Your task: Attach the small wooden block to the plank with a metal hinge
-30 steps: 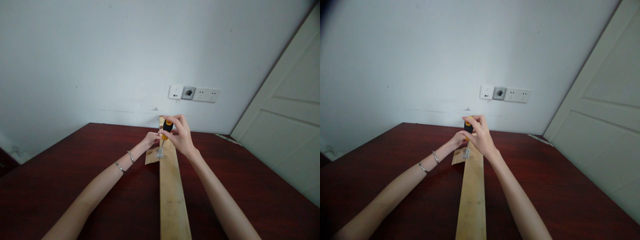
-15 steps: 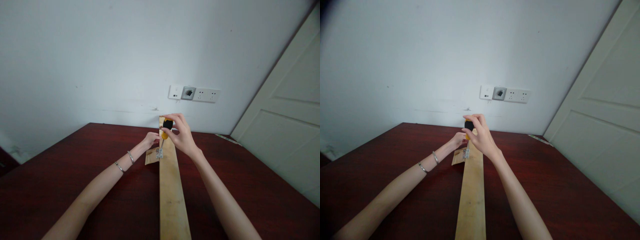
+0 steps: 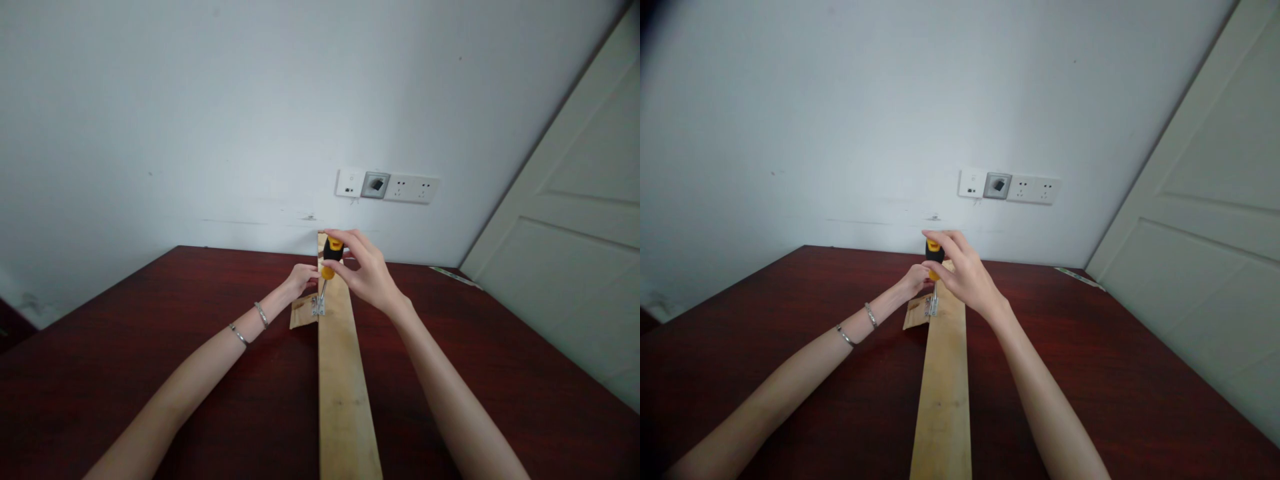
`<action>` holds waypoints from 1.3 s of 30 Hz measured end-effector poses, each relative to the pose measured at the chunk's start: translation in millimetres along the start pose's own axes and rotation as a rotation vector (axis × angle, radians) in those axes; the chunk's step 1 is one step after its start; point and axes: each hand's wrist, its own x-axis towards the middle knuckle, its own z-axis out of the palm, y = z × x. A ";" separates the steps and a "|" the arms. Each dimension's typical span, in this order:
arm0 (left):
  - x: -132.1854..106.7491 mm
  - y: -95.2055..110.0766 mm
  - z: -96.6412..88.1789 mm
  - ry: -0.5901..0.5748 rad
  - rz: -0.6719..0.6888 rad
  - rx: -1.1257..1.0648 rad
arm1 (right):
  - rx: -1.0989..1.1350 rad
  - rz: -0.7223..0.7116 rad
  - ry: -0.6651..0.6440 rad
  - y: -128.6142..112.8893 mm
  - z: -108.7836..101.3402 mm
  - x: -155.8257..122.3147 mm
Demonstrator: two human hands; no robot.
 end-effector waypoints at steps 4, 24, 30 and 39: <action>-6.1 4.4 2.6 0.017 -0.002 -0.012 | -0.030 -0.033 0.079 5.9 5.5 -2.5; -13.9 13.6 4.9 -0.016 -0.036 -0.008 | 0.084 -0.001 0.311 1.7 5.5 -5.2; -13.9 13.1 5.3 0.013 -0.034 0.004 | 0.066 0.004 0.267 3.6 8.1 -6.1; -16.8 16.4 8.4 0.014 -0.051 -0.039 | 0.079 -0.005 0.238 4.3 10.2 -6.4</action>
